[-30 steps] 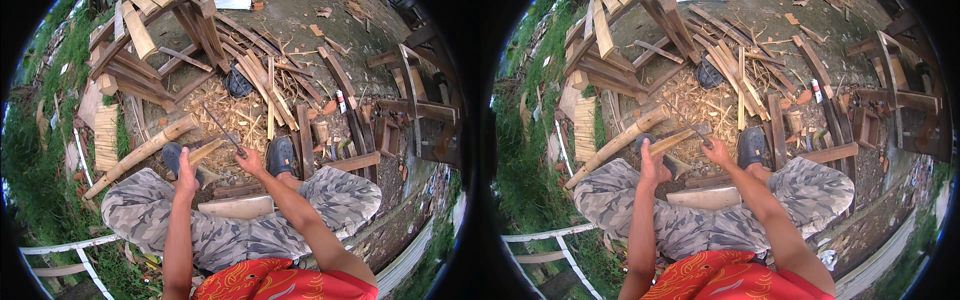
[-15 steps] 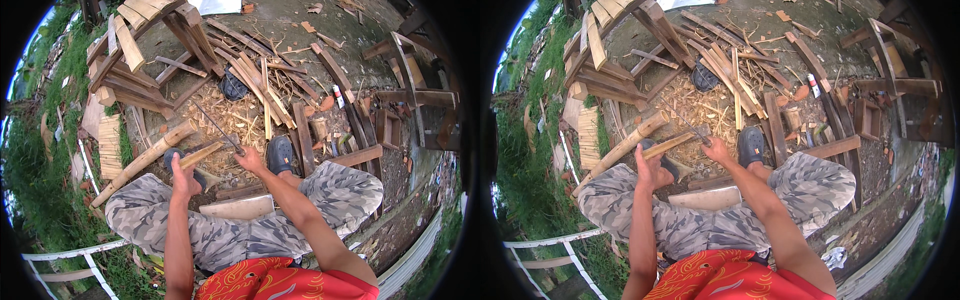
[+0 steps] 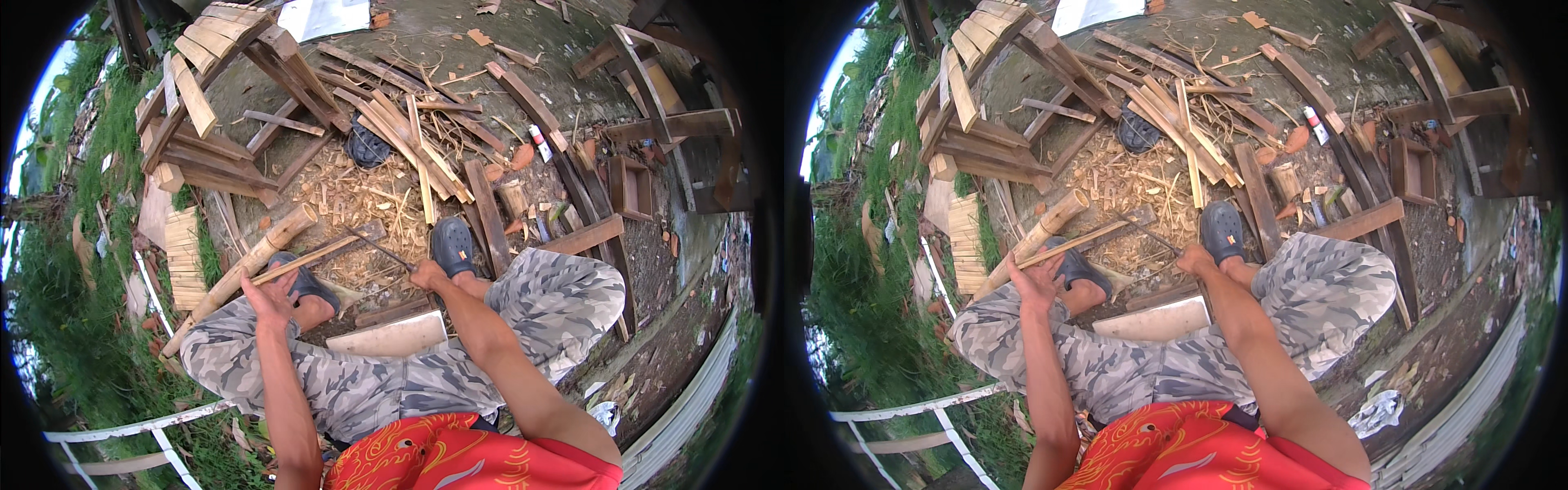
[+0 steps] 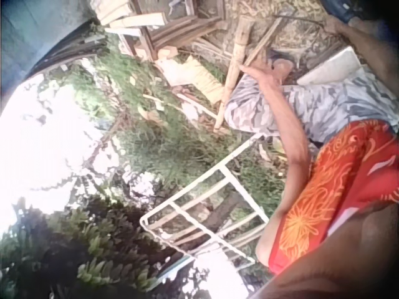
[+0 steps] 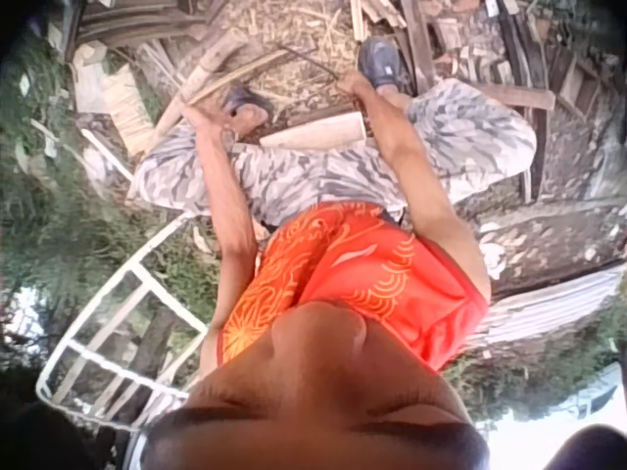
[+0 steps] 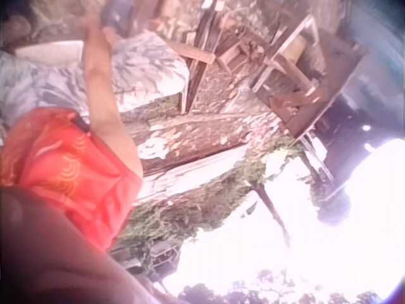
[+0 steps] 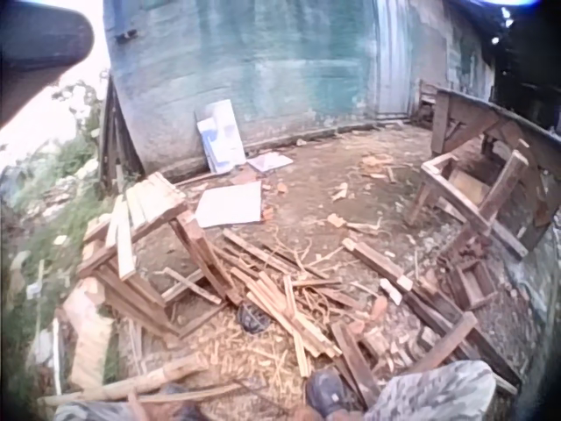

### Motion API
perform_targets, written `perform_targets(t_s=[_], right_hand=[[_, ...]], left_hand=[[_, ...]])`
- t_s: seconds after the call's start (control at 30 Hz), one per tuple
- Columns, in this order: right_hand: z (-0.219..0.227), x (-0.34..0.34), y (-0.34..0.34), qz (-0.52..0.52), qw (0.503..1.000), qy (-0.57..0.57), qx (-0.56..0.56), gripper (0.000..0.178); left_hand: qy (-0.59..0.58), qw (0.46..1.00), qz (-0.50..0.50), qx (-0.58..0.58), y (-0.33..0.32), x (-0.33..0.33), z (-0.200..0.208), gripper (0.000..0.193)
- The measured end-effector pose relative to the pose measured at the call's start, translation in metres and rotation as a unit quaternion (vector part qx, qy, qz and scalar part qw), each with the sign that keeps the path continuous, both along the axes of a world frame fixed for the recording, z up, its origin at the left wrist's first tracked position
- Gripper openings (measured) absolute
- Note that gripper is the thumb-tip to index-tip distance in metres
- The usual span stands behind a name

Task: The person sits on the ground and uses a knife to shave thin strips from a small piece of wood. They repeatedly hold the wood in one hand and draw the knife along its surface to produce shavings, occasionally inspecting the blade and the wood.

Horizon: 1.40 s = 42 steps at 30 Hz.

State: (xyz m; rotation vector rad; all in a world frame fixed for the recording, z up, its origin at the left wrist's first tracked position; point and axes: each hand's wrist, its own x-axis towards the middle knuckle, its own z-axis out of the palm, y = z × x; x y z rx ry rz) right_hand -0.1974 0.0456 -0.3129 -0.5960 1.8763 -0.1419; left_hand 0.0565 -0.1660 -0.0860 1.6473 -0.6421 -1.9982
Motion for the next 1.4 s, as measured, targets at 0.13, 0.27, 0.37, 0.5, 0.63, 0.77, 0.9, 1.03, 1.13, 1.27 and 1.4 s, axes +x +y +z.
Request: perform_targets(t_s=[0.13, 0.27, 0.37, 0.5, 0.63, 0.77, 0.9, 1.03, 1.13, 1.27, 1.4], right_hand=[[0.017, 0.009, -0.007, -0.037, 0.996, 0.062, -0.045, 0.039], [0.055, 0.019, -0.044, 0.009, 0.985, 0.044, -0.168, 0.039], [0.086, 0.042, -0.066, 0.074, 0.963, 0.029, -0.258, 0.032], [0.090, 0.064, -0.067, 0.083, 0.936, -0.003, -0.342, 0.028], [0.056, 0.037, -0.036, 0.058, 0.984, 0.055, -0.159, 0.031], [0.037, 0.011, -0.019, 0.105, 0.991, 0.070, -0.047, 0.036], [0.044, 0.026, -0.033, 0.096, 0.972, 0.012, -0.213, 0.034], [0.051, 0.035, -0.034, 0.068, 0.979, 0.012, -0.191, 0.038], [0.045, 0.027, -0.029, 0.079, 0.990, 0.019, -0.115, 0.042], [0.030, 0.027, -0.029, 0.110, 0.949, -0.018, -0.294, 0.043], [0.012, 0.030, -0.014, 0.037, 0.977, -0.049, -0.205, 0.034]], left_hand=[[0.020, 0.999, 0.025, 0.016, -0.006, 0.008, -0.005, 0.090], [0.013, 1.000, 0.005, 0.005, -0.003, 0.003, -0.006, 0.093], [0.008, 1.000, -0.016, -0.010, 0.002, -0.003, -0.007, 0.092], [-0.008, 1.000, -0.018, -0.021, 0.010, -0.008, -0.008, 0.092], [-0.024, 0.999, -0.017, -0.041, 0.018, -0.011, -0.009, 0.088], [-0.033, 0.995, -0.062, -0.072, 0.022, -0.013, -0.014, 0.087], [-0.034, 0.992, -0.080, -0.093, 0.027, -0.016, -0.021, 0.084], [-0.040, 0.991, -0.065, -0.109, 0.040, -0.017, -0.026, 0.080], [-0.026, 0.992, -0.022, -0.123, 0.050, -0.019, -0.027, 0.075], [-0.004, 0.993, 0.007, -0.114, 0.056, -0.021, -0.024, 0.070], [-0.023, 0.993, 0.021, -0.116, 0.059, -0.024, -0.016, 0.072]])
